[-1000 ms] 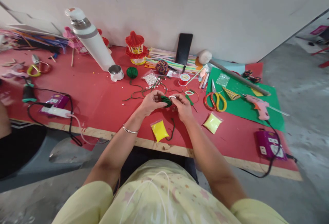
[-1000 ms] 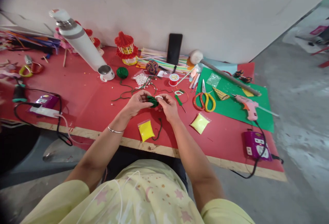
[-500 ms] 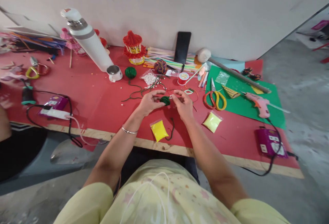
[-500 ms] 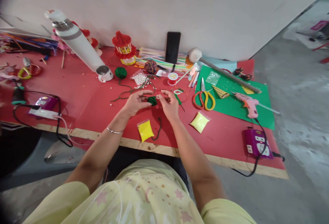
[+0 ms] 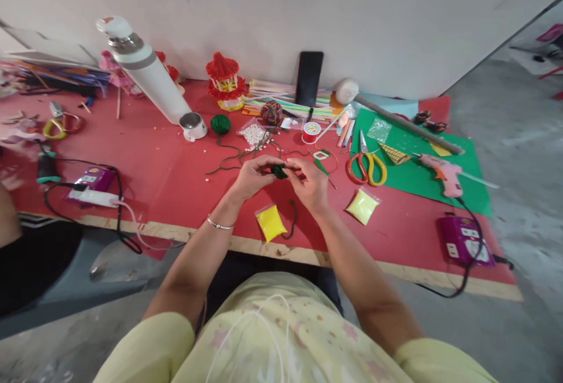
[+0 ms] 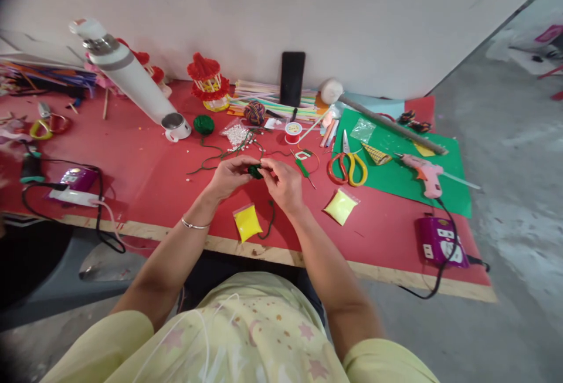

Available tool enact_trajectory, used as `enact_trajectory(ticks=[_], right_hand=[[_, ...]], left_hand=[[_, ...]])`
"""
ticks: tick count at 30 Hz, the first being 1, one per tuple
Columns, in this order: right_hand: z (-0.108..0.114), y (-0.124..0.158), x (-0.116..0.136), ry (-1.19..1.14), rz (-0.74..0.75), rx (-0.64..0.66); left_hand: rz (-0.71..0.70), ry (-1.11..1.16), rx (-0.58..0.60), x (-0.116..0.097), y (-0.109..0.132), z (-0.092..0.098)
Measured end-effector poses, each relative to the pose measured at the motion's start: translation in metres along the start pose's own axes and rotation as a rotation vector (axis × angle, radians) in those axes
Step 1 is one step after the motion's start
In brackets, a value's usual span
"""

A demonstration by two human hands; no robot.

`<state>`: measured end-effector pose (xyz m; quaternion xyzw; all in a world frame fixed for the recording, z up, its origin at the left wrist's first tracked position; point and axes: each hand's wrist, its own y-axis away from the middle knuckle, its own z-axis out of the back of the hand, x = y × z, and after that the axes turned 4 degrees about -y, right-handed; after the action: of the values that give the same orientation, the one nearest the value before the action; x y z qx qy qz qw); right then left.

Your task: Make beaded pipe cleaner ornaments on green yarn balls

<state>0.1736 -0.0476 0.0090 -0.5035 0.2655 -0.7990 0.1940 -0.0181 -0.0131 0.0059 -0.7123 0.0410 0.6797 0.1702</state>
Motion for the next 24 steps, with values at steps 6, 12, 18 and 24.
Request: enact_trajectory(ticks=[6, 12, 18, 24], right_hand=[[0.002, 0.0, 0.0, 0.072, 0.093, 0.015], [0.004, -0.001, 0.005, 0.052, 0.037, 0.044], [0.007, -0.001, 0.009, 0.052, 0.033, 0.096], [0.012, -0.002, 0.011, 0.035, 0.143, 0.19]], left_hand=[[0.106, 0.159, -0.024, -0.001, 0.002, -0.004], [0.228, 0.372, 0.023, -0.004, 0.004, -0.003], [0.218, 0.389, -0.02, -0.008, 0.006, -0.006], [0.196, 0.377, -0.051, -0.007, 0.004, -0.006]])
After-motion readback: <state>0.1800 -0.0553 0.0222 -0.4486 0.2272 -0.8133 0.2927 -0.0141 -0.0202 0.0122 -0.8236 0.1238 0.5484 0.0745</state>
